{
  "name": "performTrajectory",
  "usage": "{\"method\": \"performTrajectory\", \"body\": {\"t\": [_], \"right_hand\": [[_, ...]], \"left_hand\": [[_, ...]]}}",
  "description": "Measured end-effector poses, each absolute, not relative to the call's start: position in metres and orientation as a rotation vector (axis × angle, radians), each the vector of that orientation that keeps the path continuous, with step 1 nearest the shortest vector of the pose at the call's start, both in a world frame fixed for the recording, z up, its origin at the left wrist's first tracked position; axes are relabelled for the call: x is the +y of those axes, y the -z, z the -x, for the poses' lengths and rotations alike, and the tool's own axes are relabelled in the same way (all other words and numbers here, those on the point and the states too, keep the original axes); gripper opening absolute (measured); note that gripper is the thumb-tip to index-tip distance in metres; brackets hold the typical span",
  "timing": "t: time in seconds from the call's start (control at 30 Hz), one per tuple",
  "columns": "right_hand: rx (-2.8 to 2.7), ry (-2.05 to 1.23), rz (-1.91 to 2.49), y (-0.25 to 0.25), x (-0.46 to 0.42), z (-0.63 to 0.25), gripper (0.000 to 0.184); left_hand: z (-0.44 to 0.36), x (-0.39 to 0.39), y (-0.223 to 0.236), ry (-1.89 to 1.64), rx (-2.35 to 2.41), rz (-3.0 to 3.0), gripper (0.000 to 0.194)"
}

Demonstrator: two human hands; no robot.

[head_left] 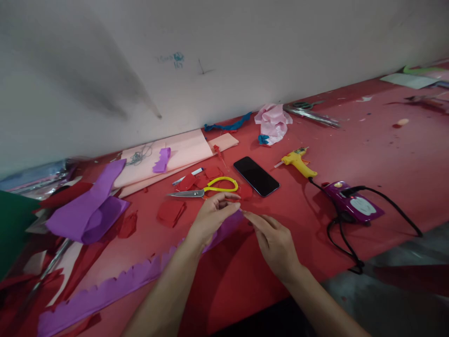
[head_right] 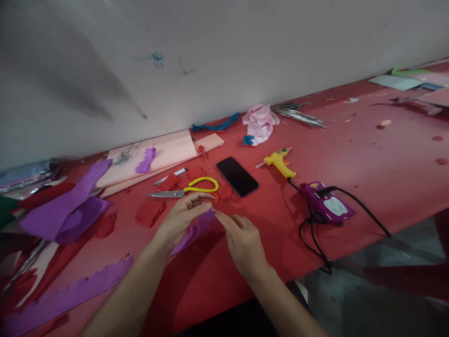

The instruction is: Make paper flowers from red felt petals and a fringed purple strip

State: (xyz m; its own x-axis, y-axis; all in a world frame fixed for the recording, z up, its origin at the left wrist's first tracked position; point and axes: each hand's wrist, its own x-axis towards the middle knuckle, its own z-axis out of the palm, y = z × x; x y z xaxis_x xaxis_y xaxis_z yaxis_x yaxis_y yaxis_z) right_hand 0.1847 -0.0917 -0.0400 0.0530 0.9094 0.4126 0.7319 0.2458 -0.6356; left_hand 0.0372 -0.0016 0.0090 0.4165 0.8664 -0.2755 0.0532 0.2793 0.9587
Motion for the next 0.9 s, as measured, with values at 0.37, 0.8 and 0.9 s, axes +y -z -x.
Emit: {"method": "performTrajectory", "body": {"t": [0.37, 0.8, 0.9], "right_hand": [[-1.906, 0.059, 1.534, 0.042, -0.093, -0.186, 0.045], [-1.288, -0.678, 1.571, 0.017, -0.084, -0.175, 0.012], [-1.234, -0.705, 1.579, 0.017, -0.082, -0.174, 0.011]], "left_hand": [[-0.036, 0.000, -0.008, -0.675, 1.007, -1.176, 0.026], [-0.035, -0.001, -0.006, -0.665, 0.985, -1.223, 0.026], [-0.036, -0.001, -0.007, -0.681, 0.975, -1.218, 0.025]]}}
